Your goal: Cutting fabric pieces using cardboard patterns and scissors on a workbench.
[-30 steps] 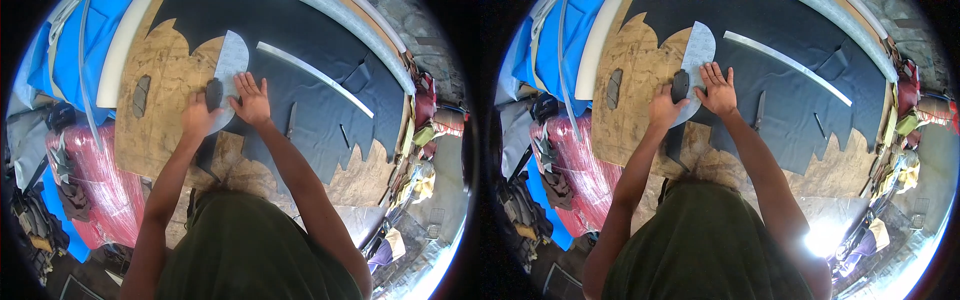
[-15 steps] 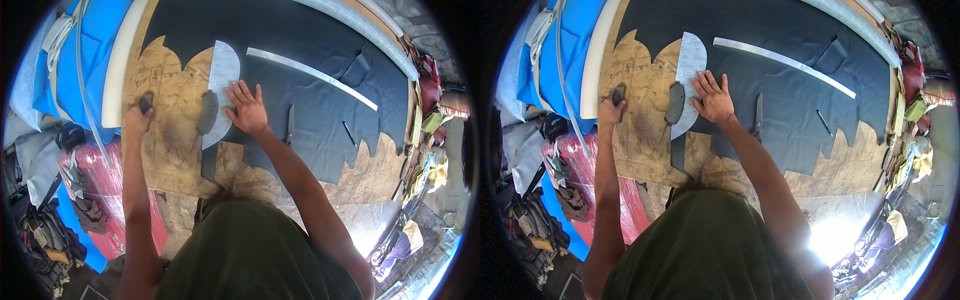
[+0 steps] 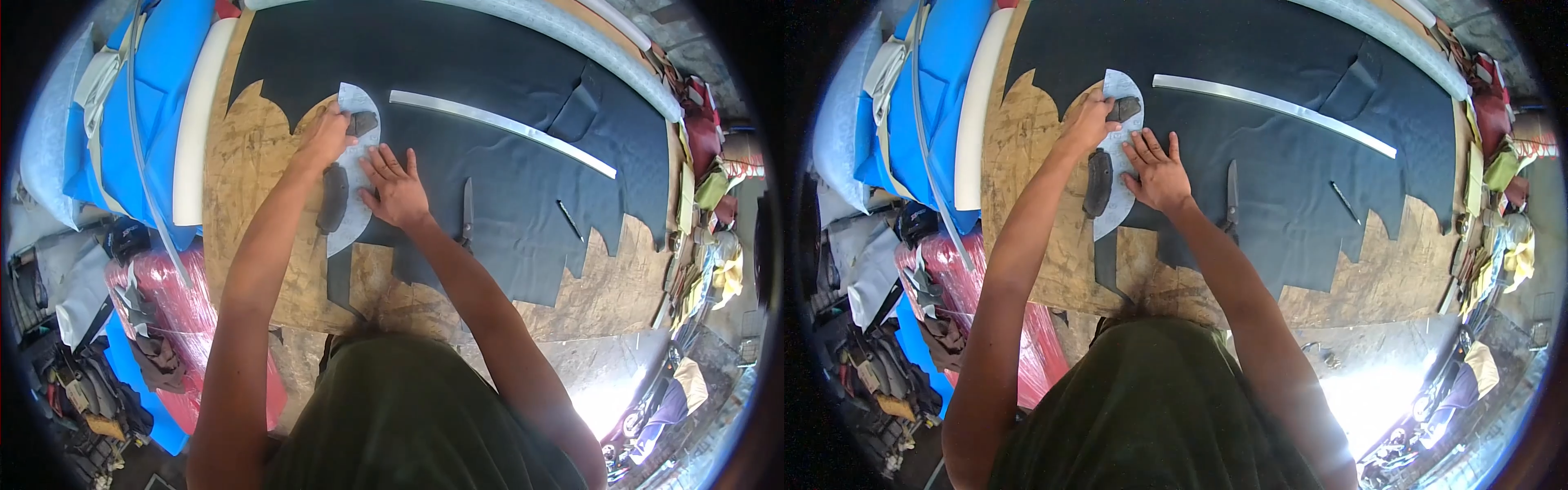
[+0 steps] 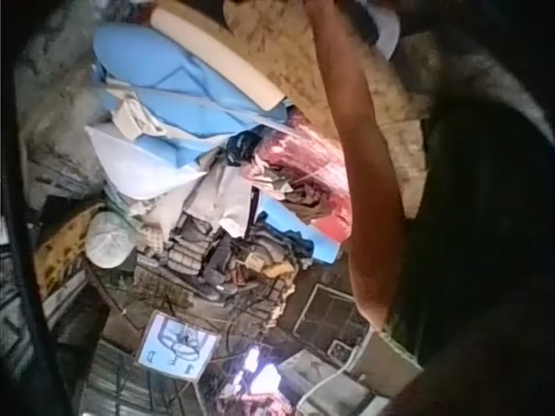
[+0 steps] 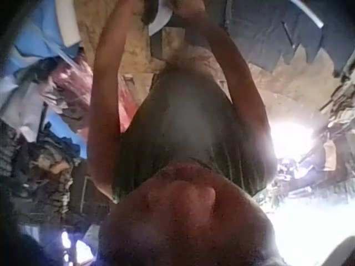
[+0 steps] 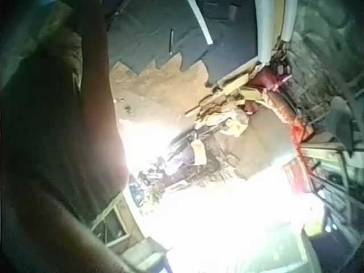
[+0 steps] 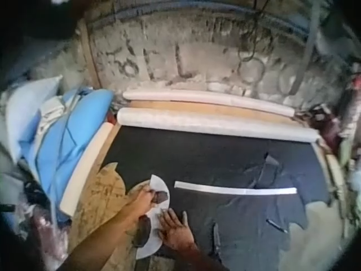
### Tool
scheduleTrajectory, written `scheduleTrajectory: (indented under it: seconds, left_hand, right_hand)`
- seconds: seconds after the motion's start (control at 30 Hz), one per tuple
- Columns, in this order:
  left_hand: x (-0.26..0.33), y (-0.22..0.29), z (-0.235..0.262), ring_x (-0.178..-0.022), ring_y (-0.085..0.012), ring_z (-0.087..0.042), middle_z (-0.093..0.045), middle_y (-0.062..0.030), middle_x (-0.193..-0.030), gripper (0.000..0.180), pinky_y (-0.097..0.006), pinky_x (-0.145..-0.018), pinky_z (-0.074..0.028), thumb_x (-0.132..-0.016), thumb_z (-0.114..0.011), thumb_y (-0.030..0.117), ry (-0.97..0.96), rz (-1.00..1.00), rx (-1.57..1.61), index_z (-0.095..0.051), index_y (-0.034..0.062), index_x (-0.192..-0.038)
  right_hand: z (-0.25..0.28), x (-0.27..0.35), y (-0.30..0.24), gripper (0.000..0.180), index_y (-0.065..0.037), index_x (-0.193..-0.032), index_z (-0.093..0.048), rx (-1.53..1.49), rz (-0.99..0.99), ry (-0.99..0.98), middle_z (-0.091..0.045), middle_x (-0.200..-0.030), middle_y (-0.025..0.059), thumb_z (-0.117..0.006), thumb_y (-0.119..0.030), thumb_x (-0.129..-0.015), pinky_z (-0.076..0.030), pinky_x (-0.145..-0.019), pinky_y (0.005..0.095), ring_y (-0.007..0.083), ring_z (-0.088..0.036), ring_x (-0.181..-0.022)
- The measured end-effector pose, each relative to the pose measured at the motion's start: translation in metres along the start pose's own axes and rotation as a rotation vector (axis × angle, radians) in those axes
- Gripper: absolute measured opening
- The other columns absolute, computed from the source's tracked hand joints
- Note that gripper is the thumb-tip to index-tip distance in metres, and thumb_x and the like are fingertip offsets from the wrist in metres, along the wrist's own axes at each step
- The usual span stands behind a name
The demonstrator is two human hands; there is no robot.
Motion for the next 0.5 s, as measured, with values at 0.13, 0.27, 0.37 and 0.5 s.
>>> scheduleTrajectory:
  seconds: [0.13,0.27,0.37,0.5]
  left_hand:
    - [0.002,0.006,-0.003,-0.120,-0.0374,-0.060,-0.058,-0.0162,-0.130,0.037,-0.048,-0.103,-0.052,-0.092,-0.078,0.018,-0.091,0.110,-0.052,-0.068,0.0021,-0.124]
    - [0.008,0.000,-0.007,-0.121,-0.0372,-0.059,-0.058,-0.0169,-0.130,0.036,-0.049,-0.104,-0.051,-0.093,-0.077,0.017,-0.042,0.280,-0.041,-0.068,0.0023,-0.124]
    - [0.004,-0.006,-0.021,-0.115,-0.0399,-0.062,-0.061,-0.0191,-0.127,0.041,-0.049,-0.101,-0.052,-0.092,-0.077,0.021,0.020,0.192,-0.064,-0.067,0.0015,-0.127]
    - [0.020,-0.018,-0.020,-0.112,-0.0416,-0.064,-0.062,-0.0205,-0.126,0.045,-0.048,-0.099,-0.052,-0.092,-0.076,0.023,0.130,0.150,-0.071,-0.066,0.0010,-0.130]
  right_hand:
    - [0.000,0.002,0.007,0.065,-0.013,-0.154,-0.052,-0.019,0.000,0.006,-0.044,-0.166,0.0066,-0.059,-0.045,-0.098,-0.015,-0.126,0.0659,0.0269,-0.031,-0.158]
    - [0.005,0.004,0.014,0.064,-0.012,-0.152,-0.055,-0.175,0.029,0.017,-0.048,-0.163,0.0082,-0.064,-0.040,-0.096,-0.019,-0.125,0.0644,0.0288,-0.038,-0.155]
    - [0.021,0.009,0.028,0.062,-0.010,-0.149,-0.057,-0.271,-0.044,0.072,-0.051,-0.160,0.0091,-0.066,-0.037,-0.094,-0.023,-0.123,0.0638,0.0301,-0.042,-0.151]
    - [0.083,0.042,0.045,0.038,-0.008,-0.123,-0.071,-0.379,-0.288,0.425,-0.074,-0.123,0.0108,-0.073,-0.021,-0.087,-0.048,-0.103,0.0511,0.0300,-0.068,-0.117]
Point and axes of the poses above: each hand's wrist, its own x-axis away from the middle knuckle, its own z-axis out of the back of the hand, y = z × x, the point moved 9 cm from there along -x, towards the middle knuckle
